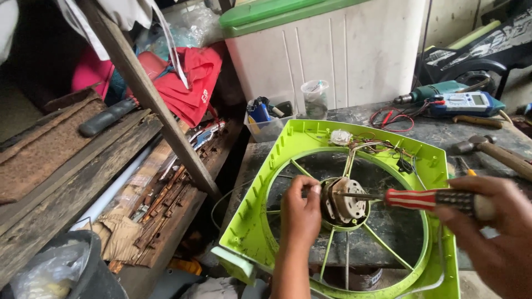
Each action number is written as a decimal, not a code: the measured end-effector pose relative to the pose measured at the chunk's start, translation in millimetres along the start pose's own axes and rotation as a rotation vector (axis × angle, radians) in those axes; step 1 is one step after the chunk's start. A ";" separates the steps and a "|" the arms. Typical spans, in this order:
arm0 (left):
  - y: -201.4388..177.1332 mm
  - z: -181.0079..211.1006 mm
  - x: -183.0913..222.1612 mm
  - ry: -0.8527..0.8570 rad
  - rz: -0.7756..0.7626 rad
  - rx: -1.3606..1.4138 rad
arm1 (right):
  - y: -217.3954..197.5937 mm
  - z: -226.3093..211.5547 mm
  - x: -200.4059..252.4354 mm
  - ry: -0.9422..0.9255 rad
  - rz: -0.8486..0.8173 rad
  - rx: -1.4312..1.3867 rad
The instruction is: Disassembling and cleaning the motor components of a household appliance using a screwdriver.
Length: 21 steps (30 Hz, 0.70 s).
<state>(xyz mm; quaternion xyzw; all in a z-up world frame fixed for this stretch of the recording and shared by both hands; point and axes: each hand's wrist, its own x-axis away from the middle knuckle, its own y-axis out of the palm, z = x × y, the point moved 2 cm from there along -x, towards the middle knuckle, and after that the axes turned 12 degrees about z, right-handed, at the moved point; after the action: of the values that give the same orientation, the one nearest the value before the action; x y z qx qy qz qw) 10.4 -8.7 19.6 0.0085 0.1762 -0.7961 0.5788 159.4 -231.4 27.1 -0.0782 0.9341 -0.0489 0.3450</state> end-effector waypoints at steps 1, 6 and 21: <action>-0.4 4.5 3.0 -0.002 0.005 0.001 | -1.5 3.1 -1.0 -0.002 -0.004 -0.002; 4.5 11.0 9.1 -0.027 -0.126 0.067 | -4.0 10.4 -12.8 -0.190 0.035 0.035; 3.6 21.5 17.4 0.017 -0.069 0.047 | 82.6 -47.4 -66.7 0.017 -0.587 0.391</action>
<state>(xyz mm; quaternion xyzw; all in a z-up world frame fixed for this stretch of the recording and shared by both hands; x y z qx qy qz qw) 12.1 -31.9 35.0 0.0230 0.1627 -0.8194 0.5492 169.2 -136.5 93.5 -0.2756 0.8475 -0.3245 0.3170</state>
